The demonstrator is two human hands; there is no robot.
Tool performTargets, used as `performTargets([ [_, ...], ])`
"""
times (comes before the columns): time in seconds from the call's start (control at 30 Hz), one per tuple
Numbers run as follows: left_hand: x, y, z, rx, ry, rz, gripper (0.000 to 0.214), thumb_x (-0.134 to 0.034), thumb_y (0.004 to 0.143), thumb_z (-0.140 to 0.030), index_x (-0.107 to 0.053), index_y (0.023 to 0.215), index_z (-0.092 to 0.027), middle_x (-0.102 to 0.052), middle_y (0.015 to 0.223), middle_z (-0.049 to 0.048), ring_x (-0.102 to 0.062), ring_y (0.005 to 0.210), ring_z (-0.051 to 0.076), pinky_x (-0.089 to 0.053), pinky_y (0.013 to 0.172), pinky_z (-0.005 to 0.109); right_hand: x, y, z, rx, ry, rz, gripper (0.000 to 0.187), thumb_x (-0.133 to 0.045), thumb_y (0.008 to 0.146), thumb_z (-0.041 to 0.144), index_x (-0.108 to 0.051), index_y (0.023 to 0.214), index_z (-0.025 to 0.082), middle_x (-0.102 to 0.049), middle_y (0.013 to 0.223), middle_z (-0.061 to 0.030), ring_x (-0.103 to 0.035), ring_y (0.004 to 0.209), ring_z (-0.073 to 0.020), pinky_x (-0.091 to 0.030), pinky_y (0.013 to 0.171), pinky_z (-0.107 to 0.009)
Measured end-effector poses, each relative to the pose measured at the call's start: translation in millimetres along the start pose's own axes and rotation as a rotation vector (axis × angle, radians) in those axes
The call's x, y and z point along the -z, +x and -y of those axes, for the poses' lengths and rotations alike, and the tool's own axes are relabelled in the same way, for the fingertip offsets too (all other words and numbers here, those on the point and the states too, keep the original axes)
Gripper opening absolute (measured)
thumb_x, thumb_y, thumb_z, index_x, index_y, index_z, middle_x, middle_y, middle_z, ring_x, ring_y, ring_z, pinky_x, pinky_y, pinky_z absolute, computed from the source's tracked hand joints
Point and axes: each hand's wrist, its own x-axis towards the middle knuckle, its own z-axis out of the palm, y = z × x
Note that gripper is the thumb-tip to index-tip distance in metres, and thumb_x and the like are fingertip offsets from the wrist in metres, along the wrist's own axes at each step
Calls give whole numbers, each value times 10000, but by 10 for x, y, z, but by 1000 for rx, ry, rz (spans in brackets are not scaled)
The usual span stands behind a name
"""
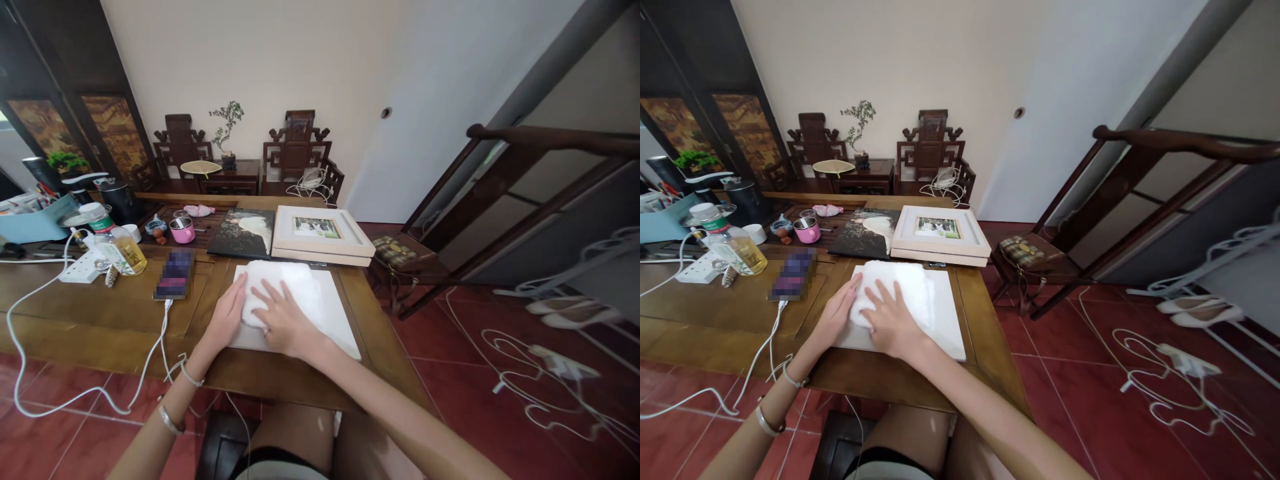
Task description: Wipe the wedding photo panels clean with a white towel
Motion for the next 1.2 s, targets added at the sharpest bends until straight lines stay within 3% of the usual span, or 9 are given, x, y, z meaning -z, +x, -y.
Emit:
performTargets([
  [0.17,19,2,-37,4,-39,-67,473,-249,962,-333,-402,1357,-122,-381,1447,84,-327,1349,163,-239,1136,372,62,-361,280,202,122,49,319,-537,746,193,-646,1046,180,-371,1447,-124,-164,1381,-329,-90,1093,-592],
  [0.37,-78,-28,45,-26,177,107,450,-261,959,-317,-464,1308,-118,-451,1395,122,-359,1333,217,-248,1118,461,261,-661,222,136,239,95,319,-492,724,124,-629,1004,192,-504,1351,-105,-279,1356,-245,-141,1118,-505],
  [0.5,-131,-37,138,-112,275,107,411,-301,953,-273,-452,1315,-151,-453,1394,122,-354,1335,228,-270,1097,487,283,-466,-91,-15,144,17,312,-457,747,106,-620,1008,157,-547,1282,-174,-344,1321,-248,-197,1094,-472],
  [0.63,-140,-39,177,-131,318,113,402,-333,939,-246,-470,1301,-140,-448,1396,137,-354,1334,242,-269,1094,498,269,-68,-370,-123,99,-31,283,-403,809,134,-605,1006,160,-619,1165,-144,-495,1178,-273,-322,989,-431],
  [0.73,-126,-35,156,-133,331,119,409,-362,919,-226,-471,1304,-141,-444,1397,142,-358,1330,256,-272,1091,510,293,265,-416,-144,103,-35,285,-364,841,163,-596,1006,158,-662,1050,-131,-583,1019,-280,-395,862,-380],
  [0.9,-90,-18,97,-155,307,115,430,-383,895,-182,-461,1317,-157,-451,1392,135,-381,1313,259,-276,1089,515,341,688,-320,-100,147,-16,283,-377,806,144,-593,986,179,-666,1058,-92,-604,952,-258,-411,768,-306],
  [1.03,-84,-20,110,-154,327,131,435,-388,895,-189,-452,1324,-158,-436,1405,130,-359,1327,260,-282,1087,516,360,739,-392,-146,175,-19,292,-369,823,175,-579,1025,161,-657,1062,-112,-603,934,-272,-424,759,-323],
  [1.2,-103,-43,155,-140,350,128,410,-367,907,-203,-471,1298,-133,-443,1397,146,-355,1333,245,-266,1101,501,392,407,-769,-199,209,-42,322,-328,868,211,-585,1052,152,-627,1157,-101,-566,1034,-268,-406,867,-338],
])
